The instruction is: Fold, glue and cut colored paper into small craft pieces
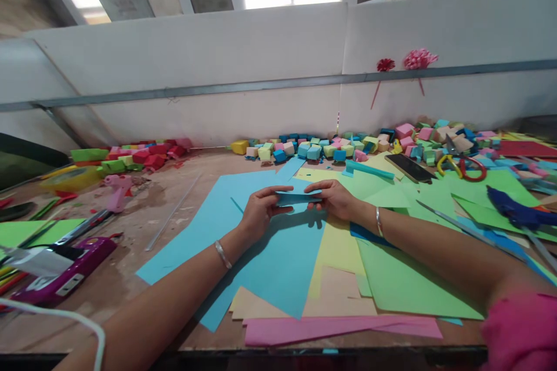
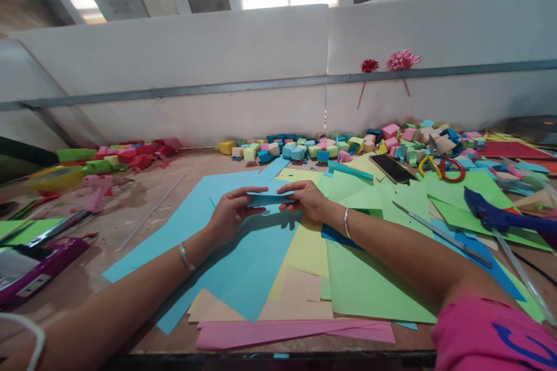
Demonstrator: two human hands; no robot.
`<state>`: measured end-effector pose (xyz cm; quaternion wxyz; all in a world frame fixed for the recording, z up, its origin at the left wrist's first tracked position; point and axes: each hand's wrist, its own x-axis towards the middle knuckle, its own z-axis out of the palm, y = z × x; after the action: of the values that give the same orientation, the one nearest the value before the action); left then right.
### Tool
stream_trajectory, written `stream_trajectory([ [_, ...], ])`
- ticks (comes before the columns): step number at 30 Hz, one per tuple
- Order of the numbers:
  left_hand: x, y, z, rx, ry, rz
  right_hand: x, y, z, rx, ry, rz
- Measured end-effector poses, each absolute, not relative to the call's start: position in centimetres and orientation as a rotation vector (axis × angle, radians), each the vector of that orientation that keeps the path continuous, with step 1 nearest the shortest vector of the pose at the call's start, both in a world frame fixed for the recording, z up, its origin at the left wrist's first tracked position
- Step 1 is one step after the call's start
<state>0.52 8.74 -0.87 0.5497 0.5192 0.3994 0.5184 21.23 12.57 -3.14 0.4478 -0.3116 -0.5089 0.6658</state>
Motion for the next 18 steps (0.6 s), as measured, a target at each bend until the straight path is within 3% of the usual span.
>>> stream_trajectory([
  [18,0.6,9.9,-1.6,1.171,1.070,1.165,21.0,12.6,-3.1,-0.747,-1.379,1.411],
])
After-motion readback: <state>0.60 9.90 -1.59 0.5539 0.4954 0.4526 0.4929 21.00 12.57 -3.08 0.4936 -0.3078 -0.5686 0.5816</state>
